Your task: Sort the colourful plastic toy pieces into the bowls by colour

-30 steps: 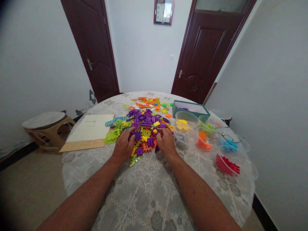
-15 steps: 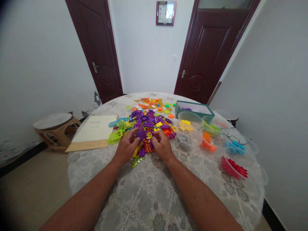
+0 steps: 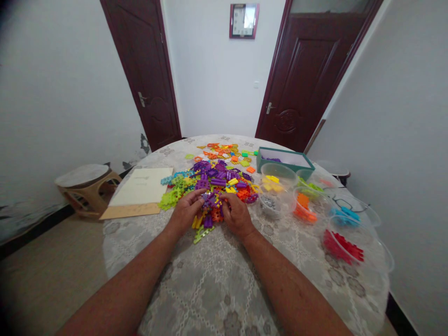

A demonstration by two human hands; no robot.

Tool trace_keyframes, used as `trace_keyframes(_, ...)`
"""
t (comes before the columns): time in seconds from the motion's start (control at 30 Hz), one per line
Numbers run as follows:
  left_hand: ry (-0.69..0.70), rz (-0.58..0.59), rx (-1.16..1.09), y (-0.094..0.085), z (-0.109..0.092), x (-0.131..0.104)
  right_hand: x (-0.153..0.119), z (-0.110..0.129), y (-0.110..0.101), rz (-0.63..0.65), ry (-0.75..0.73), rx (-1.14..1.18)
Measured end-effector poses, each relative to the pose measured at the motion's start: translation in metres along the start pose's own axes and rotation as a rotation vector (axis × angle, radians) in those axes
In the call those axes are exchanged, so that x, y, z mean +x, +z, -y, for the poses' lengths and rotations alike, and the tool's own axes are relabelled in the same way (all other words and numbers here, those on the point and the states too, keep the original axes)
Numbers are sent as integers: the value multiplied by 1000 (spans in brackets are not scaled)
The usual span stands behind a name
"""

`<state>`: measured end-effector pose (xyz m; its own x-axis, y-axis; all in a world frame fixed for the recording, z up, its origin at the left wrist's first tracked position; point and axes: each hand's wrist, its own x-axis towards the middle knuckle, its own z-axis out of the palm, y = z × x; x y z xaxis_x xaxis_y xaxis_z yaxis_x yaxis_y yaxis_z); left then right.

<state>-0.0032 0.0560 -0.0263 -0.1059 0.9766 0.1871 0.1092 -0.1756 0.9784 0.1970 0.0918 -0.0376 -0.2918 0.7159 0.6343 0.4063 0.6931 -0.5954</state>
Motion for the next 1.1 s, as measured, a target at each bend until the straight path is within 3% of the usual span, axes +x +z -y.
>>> trace_keyframes(0.33,19,34,34,2,0,-1,0,-2,0,81,-17,43)
trace_keyframes(0.5,103,17,80,4,-3,-3,-2,3,3,63,172,216)
trace_keyframes(0.63,114,73,64,6,-8,-5,0,5,5,70,288,353)
trace_keyframes(0.77,144,82,155,4,-9,-6,9,9,3,145,367,466)
trace_keyframes(0.87,158,50,245,2,-8,-5,17,12,-2,245,515,562)
trace_keyframes(1.0,151,98,207,1,-8,-3,22,16,-13,372,735,684)
trace_keyframes(1.1,143,125,184,2,-12,-4,22,22,-24,377,763,724)
